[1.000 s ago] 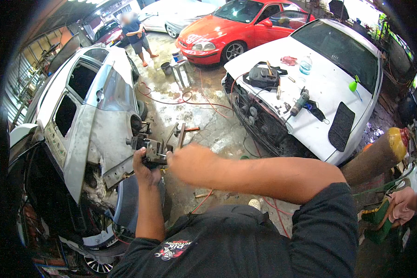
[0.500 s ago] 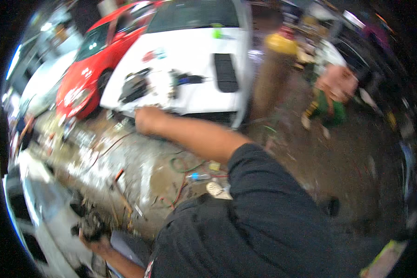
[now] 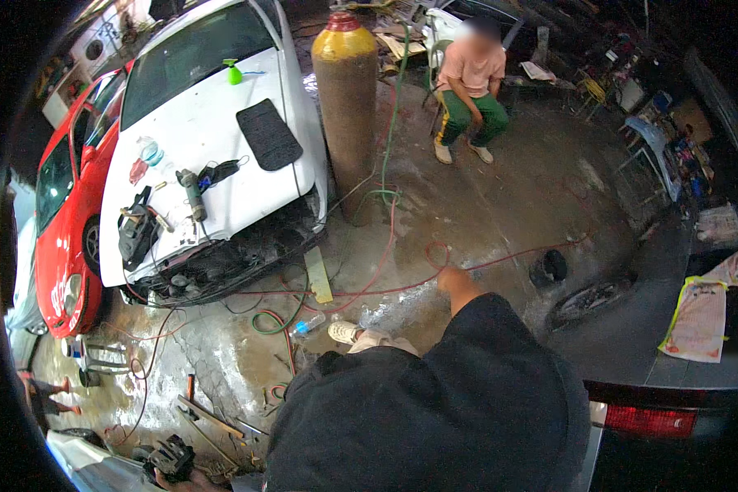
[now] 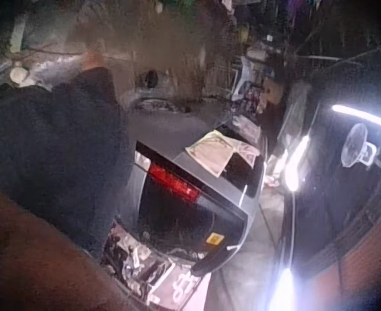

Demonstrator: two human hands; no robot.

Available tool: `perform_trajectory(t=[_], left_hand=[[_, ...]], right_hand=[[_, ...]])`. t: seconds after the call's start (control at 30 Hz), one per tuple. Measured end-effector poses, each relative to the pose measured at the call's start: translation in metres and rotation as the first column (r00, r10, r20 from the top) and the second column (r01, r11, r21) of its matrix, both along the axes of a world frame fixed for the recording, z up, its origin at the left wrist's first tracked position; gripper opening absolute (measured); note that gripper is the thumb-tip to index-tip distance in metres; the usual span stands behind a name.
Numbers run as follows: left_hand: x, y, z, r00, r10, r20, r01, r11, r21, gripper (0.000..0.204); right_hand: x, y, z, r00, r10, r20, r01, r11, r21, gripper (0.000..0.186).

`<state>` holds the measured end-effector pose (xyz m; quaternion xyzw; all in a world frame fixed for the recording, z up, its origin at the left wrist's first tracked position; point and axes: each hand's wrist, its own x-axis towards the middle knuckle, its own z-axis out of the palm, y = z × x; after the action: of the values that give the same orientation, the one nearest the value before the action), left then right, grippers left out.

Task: The person uses a screwdriver to pry apart and manipulate a black plastic car component, likely a door lock actuator. They repeatedly insert the tool into slots to separate sections and inspect the internal mechanism while holding the part in their hands.

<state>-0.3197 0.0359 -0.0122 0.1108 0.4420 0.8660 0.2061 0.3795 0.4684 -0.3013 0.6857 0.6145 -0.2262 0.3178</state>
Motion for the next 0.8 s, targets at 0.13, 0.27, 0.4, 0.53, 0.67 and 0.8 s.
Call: perform_trajectory(t=[0.13, 0.27, 0.4, 0.53, 0.67, 0.8], left_hand=[[-0.018, 0.011, 0.005, 0.999, 0.05, -0.014, -0.051, 0.991, -0.12, 0.048], [-0.044, 0.035, -0.032, 0.998, -0.042, 0.046, 0.048, 0.988, -0.148, 0.053], [-0.036, 0.055, -0.028, 0.976, -0.218, -0.007, 0.218, 0.974, -0.055, 0.049], [-0.008, 0.106, -0.02, 0.988, -0.146, 0.051, 0.149, 0.986, -0.077, 0.048], [0.002, 0.111, -0.028, 0.976, -0.186, 0.114, 0.189, 0.982, -0.02, 0.051], [0.001, 0.094, -0.035, 0.982, -0.165, 0.096, 0.168, 0.985, -0.024, 0.053]], right_hand=[[-0.033, 0.013, 0.029, 0.982, -0.18, -0.059, 0.185, 0.978, 0.095, 0.038], [-0.083, 0.018, -0.01, 0.915, 0.389, -0.107, -0.396, 0.916, -0.062, 0.035], [-0.237, -0.006, 0.025, 0.616, 0.573, -0.541, -0.614, 0.779, 0.126, 0.034], [-0.332, -0.058, 0.118, 0.283, 0.419, -0.863, -0.404, 0.868, 0.289, 0.04], [-0.376, -0.078, 0.226, 0.105, 0.478, -0.872, -0.59, 0.736, 0.332, 0.042], [-0.399, -0.096, 0.273, 0.107, 0.482, -0.87, -0.617, 0.718, 0.322, 0.04]])
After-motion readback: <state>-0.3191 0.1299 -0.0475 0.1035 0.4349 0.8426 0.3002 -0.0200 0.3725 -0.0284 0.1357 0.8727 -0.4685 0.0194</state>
